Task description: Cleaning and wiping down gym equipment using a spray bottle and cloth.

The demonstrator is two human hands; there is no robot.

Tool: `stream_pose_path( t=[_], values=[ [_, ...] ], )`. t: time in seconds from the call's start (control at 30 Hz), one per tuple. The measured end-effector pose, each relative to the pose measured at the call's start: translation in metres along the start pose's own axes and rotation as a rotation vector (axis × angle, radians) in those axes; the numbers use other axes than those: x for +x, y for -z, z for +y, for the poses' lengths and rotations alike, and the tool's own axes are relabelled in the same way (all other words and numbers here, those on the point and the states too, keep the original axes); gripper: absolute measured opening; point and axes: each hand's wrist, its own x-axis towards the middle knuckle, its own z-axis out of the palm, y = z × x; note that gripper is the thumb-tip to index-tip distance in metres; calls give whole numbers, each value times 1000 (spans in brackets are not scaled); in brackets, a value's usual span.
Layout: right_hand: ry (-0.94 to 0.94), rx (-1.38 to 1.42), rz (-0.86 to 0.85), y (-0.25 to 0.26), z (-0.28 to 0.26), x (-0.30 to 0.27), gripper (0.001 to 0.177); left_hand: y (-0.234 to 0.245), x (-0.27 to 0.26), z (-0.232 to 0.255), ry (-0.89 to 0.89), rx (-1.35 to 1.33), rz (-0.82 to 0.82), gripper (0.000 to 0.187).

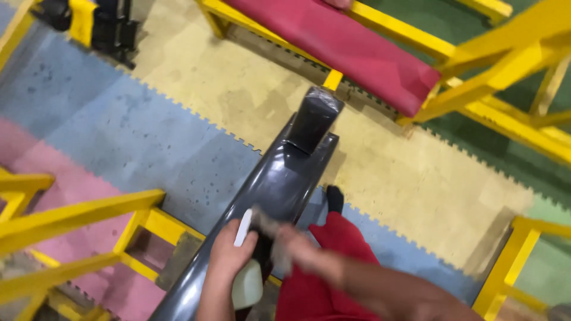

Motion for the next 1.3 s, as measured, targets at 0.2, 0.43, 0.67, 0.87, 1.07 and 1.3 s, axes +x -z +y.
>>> stream_pose_path(
  t=[0.2, 0.43, 0.67, 0.87, 1.07, 1.3],
  values=[
    [336, -261, -44, 135, -200, 46, 45, -14, 12, 44, -9, -107, 70, 34],
    [469, -2331, -265, 203, -332, 90, 58, -69, 52, 96, 143, -242, 6, 32],
    [595, -2482, -683, 201, -299, 139, 73, -147, 98, 116, 146, -450, 158, 28],
    [540, -2606, -950, 136, -260, 172, 53, -160, 108, 125, 318, -465, 76, 30],
    [539, -2513, -1073, 172, -330, 165, 42, -169, 120, 130, 350, -502, 115, 29],
    [630, -2500, -1037, 195, -419, 121, 55, -176, 135, 145, 328, -600, 210, 26]
  ],
)
